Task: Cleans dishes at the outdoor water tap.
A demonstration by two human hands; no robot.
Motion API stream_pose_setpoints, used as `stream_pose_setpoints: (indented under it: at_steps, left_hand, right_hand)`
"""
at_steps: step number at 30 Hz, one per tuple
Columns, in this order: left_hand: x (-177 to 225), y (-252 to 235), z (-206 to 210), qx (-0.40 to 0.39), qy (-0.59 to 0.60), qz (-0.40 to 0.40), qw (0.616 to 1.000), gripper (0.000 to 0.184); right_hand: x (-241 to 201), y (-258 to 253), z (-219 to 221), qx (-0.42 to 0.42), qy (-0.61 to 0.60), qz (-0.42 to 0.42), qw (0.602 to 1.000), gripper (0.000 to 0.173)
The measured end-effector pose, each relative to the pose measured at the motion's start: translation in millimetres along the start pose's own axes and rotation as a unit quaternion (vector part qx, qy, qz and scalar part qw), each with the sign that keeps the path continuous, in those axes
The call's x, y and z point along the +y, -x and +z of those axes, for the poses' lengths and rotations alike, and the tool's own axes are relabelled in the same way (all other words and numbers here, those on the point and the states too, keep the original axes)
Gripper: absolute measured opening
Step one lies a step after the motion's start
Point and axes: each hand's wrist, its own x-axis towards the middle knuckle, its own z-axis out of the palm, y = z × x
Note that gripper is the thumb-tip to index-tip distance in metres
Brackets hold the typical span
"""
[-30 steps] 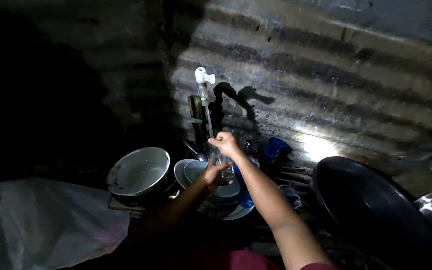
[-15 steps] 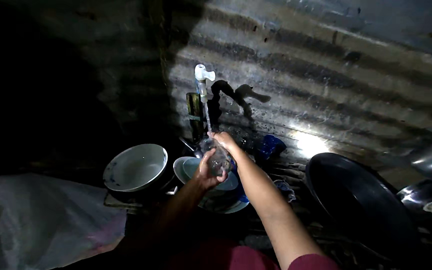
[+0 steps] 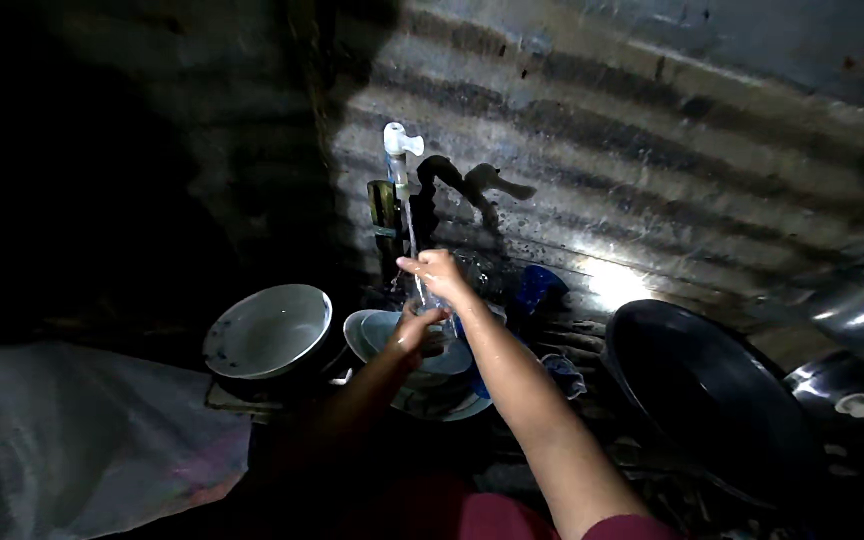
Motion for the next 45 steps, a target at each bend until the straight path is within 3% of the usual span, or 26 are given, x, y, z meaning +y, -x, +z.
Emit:
stream_pose_setpoints:
  at_steps: [1, 3, 6, 8, 11, 17, 21, 28, 31, 34, 36, 38, 41, 43, 45]
  left_hand:
    - [0.0, -0.3, -5.9, -0.012, 0.011, 0.015, 1.0, 0.062]
    - [-1.5, -2.9, -18.4, -0.031, -0.005, 0.049, 0.998, 0.062]
    - [-4.1, -9.0, -32.3, -0.05, -0.096, 0.144, 0.984, 0.084]
    - [0.2, -12.2, -34.5, -0.055, -0.125, 0.16, 0.978, 0.098]
    - [1.5, -13.6, -42.4, -0.07, -0.119, 0.135, 0.981, 0.086]
    - [-7.4, -26.1, -65.0, -0.052, 0.013, 0.128, 0.99, 0.05]
    - [11.0, -24.4, -65.1, -0.031, 0.027, 0.105, 0.994, 0.057]
    - [12.9, -45.9, -63.8, -0.045, 0.023, 0.101, 0.994, 0.07]
    - [22.0, -54.6, -52.3, -0.011, 0.063, 0.03, 0.998, 0.071]
    - [22.9, -69.3, -44.2, 0.0, 0.074, -0.041, 0.996, 0.047]
    - [18.3, -84.1, -36.5, 0.018, 0.027, -0.086, 0.996, 0.034]
    - [15.6, -98.8, -30.2, 0.023, -0.054, -0.101, 0.993, 0.03]
    - [8.7, -104.6, -20.2, 0.007, -0.198, -0.07, 0.978, 0.031]
    - [14.9, -88.7, -12.3, -0.003, -0.261, -0.028, 0.965, 0.032]
    - [15.5, -82.7, -11.0, -0.012, -0.276, -0.039, 0.96, 0.034]
  right_hand:
    - [8.2, 3.6, 0.6, 0.041, -0.104, -0.012, 0.994, 0.035]
    - [25.8, 19.8, 3.3, 0.037, -0.246, 0.007, 0.969, 0.032]
    - [34.1, 39.1, 17.0, -0.012, -0.305, 0.038, 0.952, 0.087]
    - [29.3, 32.8, 21.5, 0.011, -0.269, 0.021, 0.963, 0.1]
    - [42.3, 10.6, 31.0, 0.08, -0.181, 0.004, 0.98, 0.102]
    - [32.3, 6.6, 36.6, 0.093, -0.118, -0.02, 0.988, 0.102]
    - [29.0, 5.4, 32.7, 0.053, -0.173, -0.04, 0.983, 0.098]
    - [42.6, 2.5, 31.6, 0.029, -0.136, -0.016, 0.99, 0.1]
    - [47.2, 3.2, 22.5, 0.02, -0.059, -0.041, 0.997, 0.103]
    - [33.2, 6.5, -1.7, -0.052, 0.107, -0.043, 0.992, 0.103]
    - [14.1, 5.3, -16.0, -0.11, 0.334, -0.031, 0.936, 0.101]
    - [-2.1, 4.3, -25.1, -0.162, 0.474, -0.056, 0.864, 0.1]
    - [-15.6, 13.2, -26.4, -0.207, 0.545, -0.105, 0.805, 0.096]
    - [-20.5, 18.5, -24.1, -0.217, 0.558, -0.115, 0.793, 0.089]
    - [-21.6, 24.3, -25.3, -0.222, 0.557, -0.108, 0.793, 0.088]
